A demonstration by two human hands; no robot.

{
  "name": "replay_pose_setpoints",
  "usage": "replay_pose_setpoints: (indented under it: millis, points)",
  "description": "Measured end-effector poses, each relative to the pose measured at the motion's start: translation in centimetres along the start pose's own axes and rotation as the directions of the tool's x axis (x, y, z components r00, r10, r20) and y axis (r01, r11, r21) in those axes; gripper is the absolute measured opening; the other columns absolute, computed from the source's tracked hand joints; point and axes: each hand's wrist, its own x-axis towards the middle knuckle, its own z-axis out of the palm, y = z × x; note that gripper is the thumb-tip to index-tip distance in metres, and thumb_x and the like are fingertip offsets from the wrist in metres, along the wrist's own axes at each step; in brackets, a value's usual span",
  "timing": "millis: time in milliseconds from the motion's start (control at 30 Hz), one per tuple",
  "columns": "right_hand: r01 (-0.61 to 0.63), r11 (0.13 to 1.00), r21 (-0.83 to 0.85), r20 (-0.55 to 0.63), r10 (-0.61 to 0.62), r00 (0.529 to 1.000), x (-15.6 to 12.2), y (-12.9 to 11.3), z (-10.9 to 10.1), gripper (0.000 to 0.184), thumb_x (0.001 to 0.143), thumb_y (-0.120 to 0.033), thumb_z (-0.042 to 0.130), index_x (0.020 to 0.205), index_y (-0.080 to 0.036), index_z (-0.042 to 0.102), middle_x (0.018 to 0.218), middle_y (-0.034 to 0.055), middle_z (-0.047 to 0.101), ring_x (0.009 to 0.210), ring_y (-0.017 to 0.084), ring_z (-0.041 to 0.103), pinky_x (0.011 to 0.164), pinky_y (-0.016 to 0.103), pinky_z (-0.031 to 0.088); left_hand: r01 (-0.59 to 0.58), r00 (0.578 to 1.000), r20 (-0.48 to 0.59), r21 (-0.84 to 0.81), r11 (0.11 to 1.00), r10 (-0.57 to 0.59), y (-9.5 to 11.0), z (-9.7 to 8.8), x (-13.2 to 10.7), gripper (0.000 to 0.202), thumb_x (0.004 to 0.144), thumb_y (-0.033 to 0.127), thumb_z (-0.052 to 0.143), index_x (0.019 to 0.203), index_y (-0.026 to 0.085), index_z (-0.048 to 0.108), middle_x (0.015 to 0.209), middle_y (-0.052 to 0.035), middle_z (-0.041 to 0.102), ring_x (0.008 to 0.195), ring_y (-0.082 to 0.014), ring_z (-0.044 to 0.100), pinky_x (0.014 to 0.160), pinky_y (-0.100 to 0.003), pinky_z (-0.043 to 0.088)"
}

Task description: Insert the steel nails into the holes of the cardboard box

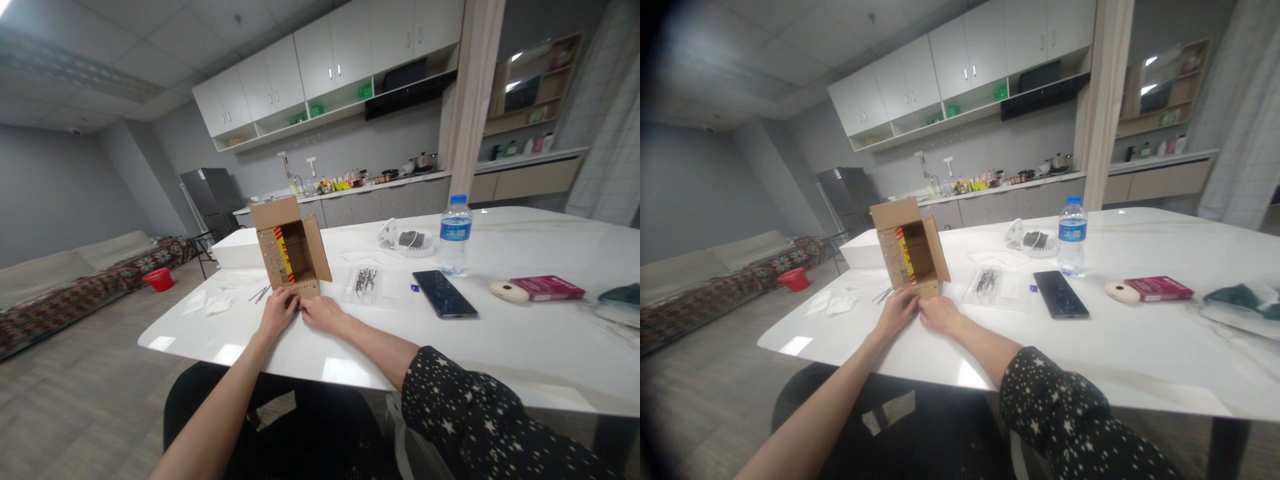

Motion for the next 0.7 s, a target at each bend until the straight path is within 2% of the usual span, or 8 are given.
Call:
replay_pose_setpoints:
  millis: [300,700]
  points:
    - [0.011,1.000,0.024,-0.006,-0.011,1.000,0.2,0.0,0.1,0.032,0.100,-0.036,0.061,0.124,-0.016,0.062,0.122,0.0089,0.064,0.104,0.023,0.065,0.090,0.045,0.056,-0.010,0.999,0.047,-0.019,1.000,0.011,0.7,-0.1,-0.8,0.014,0.091,0.026,0.057,0.090,0.021,0.070,0.095,-0.0071,0.069,0.096,-0.0228,0.065,0.087,-0.038,0.051]
    - [0.009,1.000,0.019,-0.011,-0.009,1.000,0.2,0.1,0.2,0.031,0.100,-0.036,0.061,0.123,-0.016,0.062,0.120,0.0087,0.065,0.102,0.022,0.066,0.089,0.044,0.057,0.062,0.997,0.047,-0.021,0.998,-0.061,-0.3,0.9,-1.0,0.010,0.090,0.028,0.056,0.086,0.021,0.063,0.090,-0.0059,0.069,0.091,-0.0242,0.065,0.084,-0.041,0.050]
